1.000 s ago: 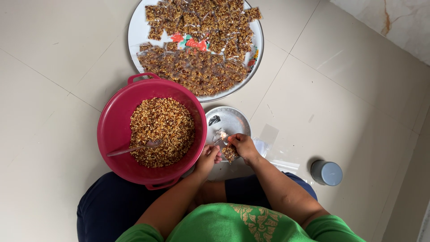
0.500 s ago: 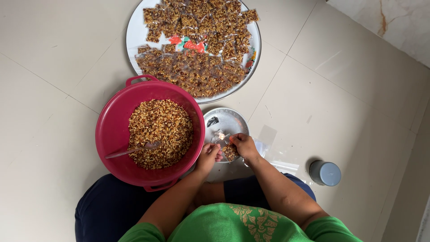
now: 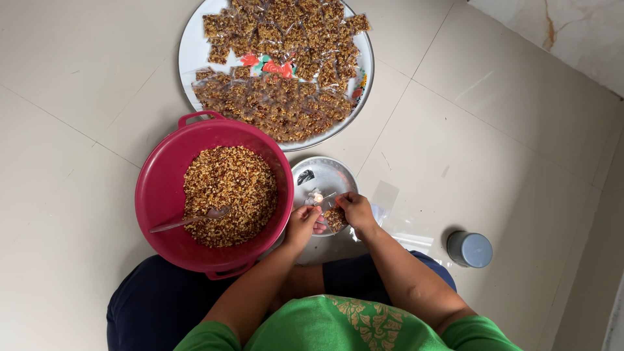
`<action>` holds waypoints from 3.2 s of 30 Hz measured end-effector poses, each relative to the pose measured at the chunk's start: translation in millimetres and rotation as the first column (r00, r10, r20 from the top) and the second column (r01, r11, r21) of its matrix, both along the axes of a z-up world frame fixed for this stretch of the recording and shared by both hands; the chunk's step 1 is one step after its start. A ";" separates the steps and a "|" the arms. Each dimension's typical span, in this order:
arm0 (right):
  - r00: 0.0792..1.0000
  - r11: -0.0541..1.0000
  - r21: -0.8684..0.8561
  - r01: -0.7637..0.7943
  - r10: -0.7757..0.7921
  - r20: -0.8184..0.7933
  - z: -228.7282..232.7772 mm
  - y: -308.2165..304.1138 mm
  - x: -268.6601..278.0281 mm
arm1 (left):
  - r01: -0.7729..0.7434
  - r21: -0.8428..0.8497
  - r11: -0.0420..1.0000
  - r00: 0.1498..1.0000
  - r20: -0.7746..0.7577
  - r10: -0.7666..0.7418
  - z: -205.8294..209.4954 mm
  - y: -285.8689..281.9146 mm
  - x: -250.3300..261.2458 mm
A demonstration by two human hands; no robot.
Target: Pack small pieces of nut-based snacks into plastic bags from a large tray
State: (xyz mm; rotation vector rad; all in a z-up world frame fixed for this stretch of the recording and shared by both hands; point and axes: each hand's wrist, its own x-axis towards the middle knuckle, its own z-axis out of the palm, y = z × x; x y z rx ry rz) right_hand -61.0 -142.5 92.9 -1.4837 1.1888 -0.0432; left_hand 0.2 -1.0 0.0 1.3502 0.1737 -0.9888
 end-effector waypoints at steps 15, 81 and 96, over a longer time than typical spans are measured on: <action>0.993 0.992 -0.076 -0.099 0.103 0.051 -15.3 -17.4 -15.6 | 0.046 -0.023 0.999 0.998 0.044 -0.045 38.9 4.4 -9.2; 0.824 0.986 -0.167 -0.010 0.102 0.557 99.2 107.2 -51.5 | 0.539 -0.241 0.807 0.799 0.450 -0.399 163.8 110.4 20.3; 0.839 0.974 -0.104 -0.203 0.228 0.494 53.2 89.2 -52.3 | 0.406 -0.252 0.878 0.868 0.408 -0.284 156.0 100.9 11.6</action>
